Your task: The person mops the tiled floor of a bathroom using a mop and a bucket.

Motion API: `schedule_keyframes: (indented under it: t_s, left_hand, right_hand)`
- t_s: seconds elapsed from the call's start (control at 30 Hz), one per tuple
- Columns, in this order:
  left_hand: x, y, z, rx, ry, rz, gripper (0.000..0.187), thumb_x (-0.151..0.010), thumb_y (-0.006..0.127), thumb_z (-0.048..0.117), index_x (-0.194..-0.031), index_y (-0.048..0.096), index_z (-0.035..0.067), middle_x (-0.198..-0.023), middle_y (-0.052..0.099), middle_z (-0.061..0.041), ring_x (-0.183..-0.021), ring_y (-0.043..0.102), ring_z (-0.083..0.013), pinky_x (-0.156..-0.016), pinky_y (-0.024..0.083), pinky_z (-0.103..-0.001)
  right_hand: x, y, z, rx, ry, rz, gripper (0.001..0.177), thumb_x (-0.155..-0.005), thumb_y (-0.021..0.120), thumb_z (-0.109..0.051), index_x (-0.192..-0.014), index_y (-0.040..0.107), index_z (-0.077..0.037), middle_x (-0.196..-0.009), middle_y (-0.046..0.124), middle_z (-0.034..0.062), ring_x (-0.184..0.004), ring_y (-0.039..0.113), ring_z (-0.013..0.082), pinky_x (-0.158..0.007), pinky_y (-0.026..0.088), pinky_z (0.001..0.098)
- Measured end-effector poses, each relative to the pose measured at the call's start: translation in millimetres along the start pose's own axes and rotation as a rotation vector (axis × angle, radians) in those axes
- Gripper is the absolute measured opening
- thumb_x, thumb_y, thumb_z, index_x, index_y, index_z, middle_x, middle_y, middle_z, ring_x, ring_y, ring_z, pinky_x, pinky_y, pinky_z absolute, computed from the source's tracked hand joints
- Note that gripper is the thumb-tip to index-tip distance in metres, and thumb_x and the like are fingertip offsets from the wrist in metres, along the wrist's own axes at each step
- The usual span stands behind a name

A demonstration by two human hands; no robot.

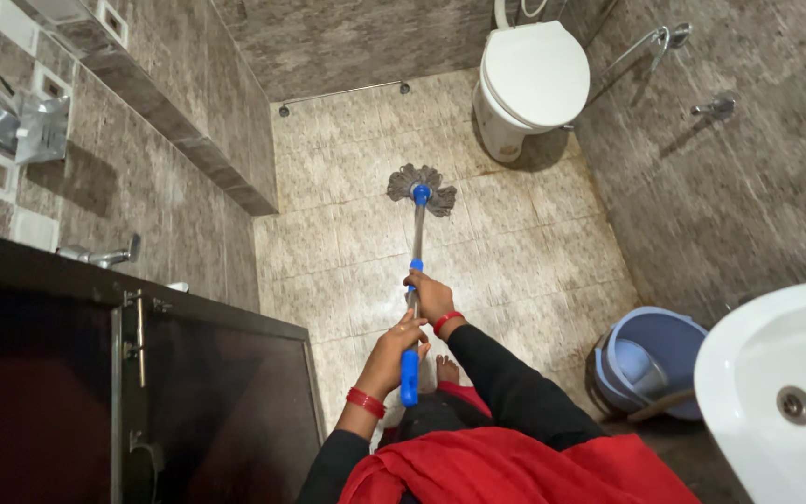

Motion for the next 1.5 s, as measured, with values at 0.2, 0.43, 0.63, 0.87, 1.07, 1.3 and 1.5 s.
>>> schedule_keyframes:
  t_s: [0.2,0.43,0.63,0.87,1.07,1.3,1.5]
  left_hand:
    - [53.1,-35.7,42.1,0.007,-0.045,-0.022,0.014,-0.085,0.076,0.012,-0.092,0.069,0.002,-0.124,0.071,-0.020,-0.134,0.056,-0.0428,-0.100,0.052,-0.045]
    - [93.6,-38.6,82.7,0.000,0.009,-0.095,0.016,-0.086,0.075,0.015,-0.094,0.069,0.002,-0.118,0.071,-0.024,-0.129,0.060,-0.0438,-0.100,0.054,-0.045]
    - [79.2,-7.7,81.9,-0.130,0.062,-0.178,0.021,-0.088,0.072,0.017,-0.100,0.067,0.001,-0.124,0.068,-0.026,-0.126,0.057,-0.0483,-0.097,0.052,-0.048]
    - [24.3,5.3,52.7,-0.097,0.085,-0.133,0.015,-0.087,0.072,0.013,-0.093,0.066,0.000,-0.126,0.067,-0.028,-0.127,0.056,-0.0495,-0.099,0.051,-0.048]
    - [-57.8,7.0,23.6,-0.082,0.115,-0.062,0.012,-0.087,0.070,0.010,-0.096,0.067,0.003,-0.121,0.070,-0.024,-0.119,0.064,-0.0451,-0.114,0.046,-0.047]
    - [-129.7,4.5,-13.5,-0.084,0.068,-0.031,0.009,-0.087,0.070,0.010,-0.094,0.069,0.004,-0.124,0.070,-0.021,-0.128,0.059,-0.0456,-0.104,0.050,-0.044]
    - [-96.6,27.8,-22.2,-0.074,0.050,-0.055,0.010,-0.087,0.070,0.010,-0.095,0.068,0.004,-0.129,0.069,-0.020,-0.132,0.056,-0.0451,-0.110,0.047,-0.045]
  right_hand:
    - [53.2,-15.5,-65.5,-0.050,0.025,0.080,0.020,-0.083,0.071,-0.023,-0.101,0.072,-0.015,-0.124,0.071,0.0108,-0.096,0.070,0.0356,-0.080,0.056,0.0421]
    - [108.2,-41.6,-105.9,-0.129,0.104,0.030,0.025,-0.081,0.067,-0.021,-0.105,0.070,-0.016,-0.102,0.074,0.0093,-0.094,0.070,0.0342,-0.077,0.054,0.0428]
    - [114.0,-46.0,-82.8,-0.199,0.076,0.089,0.028,-0.083,0.064,-0.017,-0.109,0.071,-0.014,-0.121,0.071,0.0107,-0.106,0.069,0.0349,-0.087,0.055,0.0409]
    - [59.5,-24.1,-15.5,-0.115,0.033,0.060,0.034,-0.079,0.063,-0.014,-0.111,0.072,-0.013,-0.132,0.068,0.0118,-0.112,0.067,0.0346,-0.090,0.054,0.0396]
    - [-20.6,-21.1,41.3,-0.160,0.104,0.033,0.027,-0.091,0.059,-0.016,-0.116,0.070,-0.019,-0.120,0.073,0.0076,-0.106,0.070,0.0317,-0.090,0.055,0.0384]
    - [-94.1,-55.9,44.0,-0.169,0.096,0.008,0.033,-0.078,0.073,-0.021,-0.110,0.066,-0.016,-0.107,0.074,0.0115,-0.096,0.071,0.0347,-0.082,0.055,0.0419]
    - [-66.3,-15.7,70.2,-0.565,0.246,-0.095,0.026,-0.098,0.047,-0.023,-0.113,0.066,-0.014,-0.136,0.066,0.0053,-0.088,0.078,0.0211,-0.077,0.060,0.0289]
Point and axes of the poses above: each hand's wrist, its own x-axis away from the middle knuckle, its own y-axis out of the palm, z = x × y, the point moved 8 cm from there along -x, towards the middle knuckle
